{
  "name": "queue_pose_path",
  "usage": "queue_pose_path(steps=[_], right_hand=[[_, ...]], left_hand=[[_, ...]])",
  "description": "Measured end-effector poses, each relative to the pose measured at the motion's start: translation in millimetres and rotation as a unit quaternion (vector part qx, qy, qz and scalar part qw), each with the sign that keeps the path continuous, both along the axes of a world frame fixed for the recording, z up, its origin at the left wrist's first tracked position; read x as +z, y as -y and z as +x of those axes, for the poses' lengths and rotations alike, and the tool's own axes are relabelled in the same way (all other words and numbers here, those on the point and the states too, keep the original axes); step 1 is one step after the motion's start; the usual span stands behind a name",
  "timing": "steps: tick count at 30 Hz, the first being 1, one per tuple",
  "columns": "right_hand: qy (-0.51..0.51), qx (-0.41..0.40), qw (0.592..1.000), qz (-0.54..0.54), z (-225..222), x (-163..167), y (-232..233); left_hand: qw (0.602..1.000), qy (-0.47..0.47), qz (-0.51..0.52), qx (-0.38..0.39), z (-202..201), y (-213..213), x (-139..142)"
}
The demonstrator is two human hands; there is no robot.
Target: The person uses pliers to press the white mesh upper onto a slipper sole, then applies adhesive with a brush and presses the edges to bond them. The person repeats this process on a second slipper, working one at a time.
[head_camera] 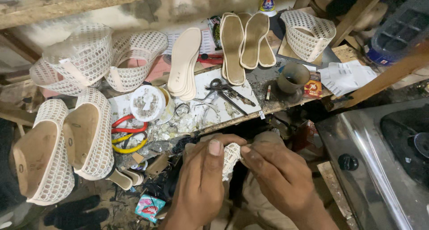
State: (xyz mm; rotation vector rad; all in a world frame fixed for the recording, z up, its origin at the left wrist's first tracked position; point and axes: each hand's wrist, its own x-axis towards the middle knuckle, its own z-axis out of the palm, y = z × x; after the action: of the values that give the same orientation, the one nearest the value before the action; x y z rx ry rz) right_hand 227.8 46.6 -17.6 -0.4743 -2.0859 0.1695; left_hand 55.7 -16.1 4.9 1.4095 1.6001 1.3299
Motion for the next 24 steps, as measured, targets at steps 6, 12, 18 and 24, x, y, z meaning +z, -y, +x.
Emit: queue_pose_path(steps=[6, 12, 18, 24], right_hand=[[-0.150, -0.065, 0.927, -0.339, -9.4, -31.5, 35.8], [-0.152, -0.087, 0.796, -0.579, 50.7, -67.4, 79.9], [-0.227, -0.104, 0.551, -0.796, 94.6, -84.1, 106.8], [-0.323, -0.030, 0.491, -0.808, 89.9, -82.1, 122.6]], left_hand=[[0.987, -0.093, 0.131, 0.007, 10.9, 9.1, -14.6], [0.961, -0.232, 0.137, 0.066, 61.6, 33.6, -62.3], [0.946, -0.286, 0.140, 0.065, 93.2, 63.0, -89.5], [0.931, -0.302, 0.199, 0.054, 97.6, 71.0, -96.3]])
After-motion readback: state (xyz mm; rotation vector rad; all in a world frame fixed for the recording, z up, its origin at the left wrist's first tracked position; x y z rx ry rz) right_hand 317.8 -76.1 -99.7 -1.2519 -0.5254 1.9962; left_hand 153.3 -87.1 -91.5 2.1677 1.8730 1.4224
